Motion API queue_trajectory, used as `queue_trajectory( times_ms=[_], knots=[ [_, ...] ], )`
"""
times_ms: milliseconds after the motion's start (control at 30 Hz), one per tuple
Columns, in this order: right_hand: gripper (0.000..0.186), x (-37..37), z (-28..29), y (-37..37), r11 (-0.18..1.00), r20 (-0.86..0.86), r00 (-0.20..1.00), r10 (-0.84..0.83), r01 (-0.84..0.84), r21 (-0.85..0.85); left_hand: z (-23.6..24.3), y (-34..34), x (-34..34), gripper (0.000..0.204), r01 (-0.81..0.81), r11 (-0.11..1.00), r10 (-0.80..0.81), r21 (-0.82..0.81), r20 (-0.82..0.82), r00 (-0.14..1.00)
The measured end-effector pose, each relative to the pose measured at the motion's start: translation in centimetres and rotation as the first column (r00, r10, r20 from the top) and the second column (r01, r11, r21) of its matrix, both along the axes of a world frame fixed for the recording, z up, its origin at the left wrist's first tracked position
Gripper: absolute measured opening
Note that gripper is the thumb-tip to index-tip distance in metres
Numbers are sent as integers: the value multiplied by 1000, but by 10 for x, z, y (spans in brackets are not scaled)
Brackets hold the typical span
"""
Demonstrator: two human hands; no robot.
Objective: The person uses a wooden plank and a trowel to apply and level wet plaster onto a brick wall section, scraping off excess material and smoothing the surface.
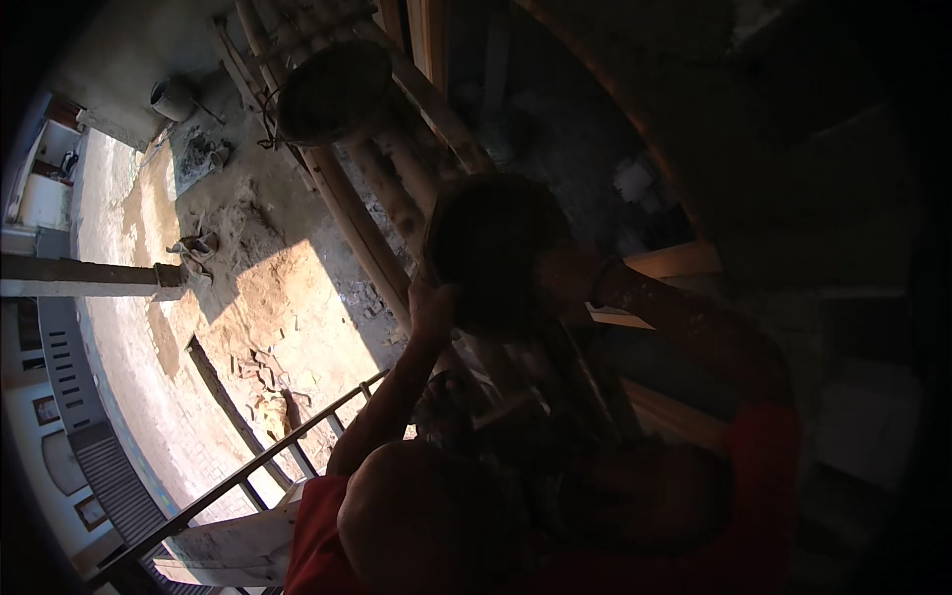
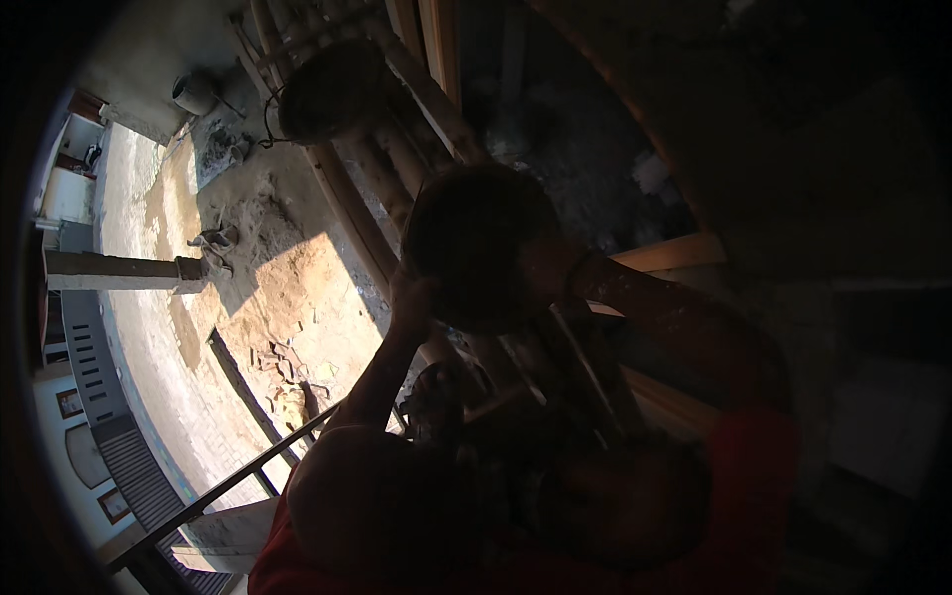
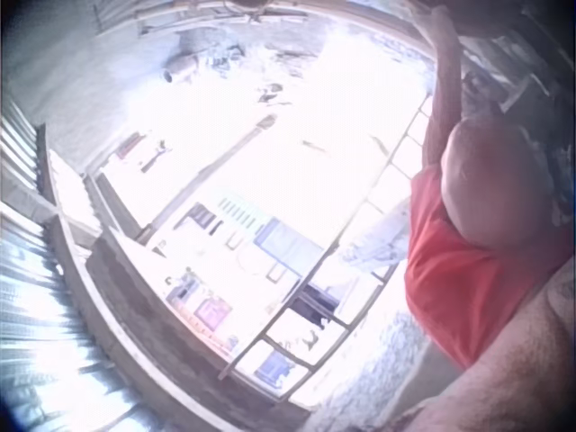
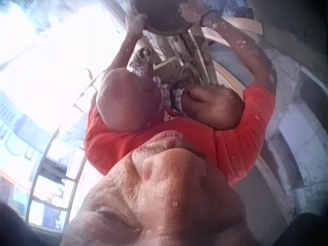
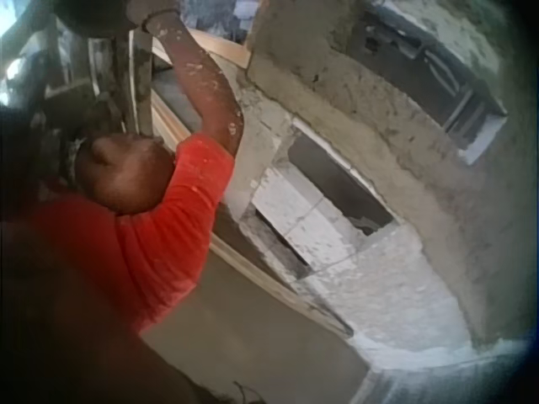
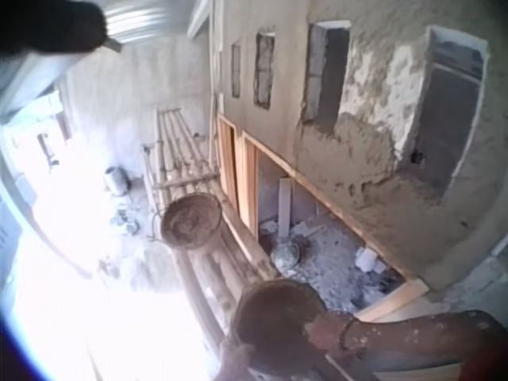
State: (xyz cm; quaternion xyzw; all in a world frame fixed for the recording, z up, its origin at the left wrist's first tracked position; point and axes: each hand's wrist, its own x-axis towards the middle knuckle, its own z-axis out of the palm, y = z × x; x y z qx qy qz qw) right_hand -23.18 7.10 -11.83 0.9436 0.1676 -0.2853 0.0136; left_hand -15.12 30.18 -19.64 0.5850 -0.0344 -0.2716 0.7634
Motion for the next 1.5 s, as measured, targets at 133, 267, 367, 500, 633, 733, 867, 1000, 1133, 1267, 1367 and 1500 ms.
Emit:
queue_trajectory(
  times_ms=[133,267,367,500,633,733,867,1000,1133,1267,1367,1500],
  knots=[
    [20,9,4,-7,857,193,840,-508,515,15,8,-3,-4,65,0,1000,0,-21,1,1000],
    [18,4,0,17,979,241,952,-190,202,-26,14,-7,-4,67,68,998,-68,4,-14,998],
    [20,-4,1,26,990,107,990,-92,80,114,14,-6,-4,67,87,993,-83,80,-51,995],
    [22,-5,16,13,962,-109,991,-83,108,252,11,-4,-4,67,39,997,-37,62,-23,999],
    [23,7,28,-1,922,-219,905,-364,383,51,10,-9,-5,64,68,996,-66,-52,46,997],
    [26,8,30,-4,837,128,830,-543,524,154,13,-10,-9,57,53,996,-56,-68,-41,998],
    [26,-2,17,4,936,319,881,-350,341,86,15,-15,-12,58,11,998,-12,-54,-3,1000],
    [27,-15,2,9,980,66,984,-166,157,124,14,-12,-11,60,18,997,-20,-73,-35,999],
    [28,-18,5,1,928,-89,984,-152,173,329,14,-8,-13,63,51,999,-51,-14,-19,999],
    [26,-5,18,-12,958,70,964,-256,244,148,13,-10,-15,66,39,993,-31,-107,80,996],
    [25,0,19,-10,897,109,893,-436,421,137,14,-12,-11,68,51,999,-51,4,88,995],
    [22,-14,0,4,943,162,929,-332,327,58,17,-14,-10,69,73,997,-75,37,44,996]
  ],
)
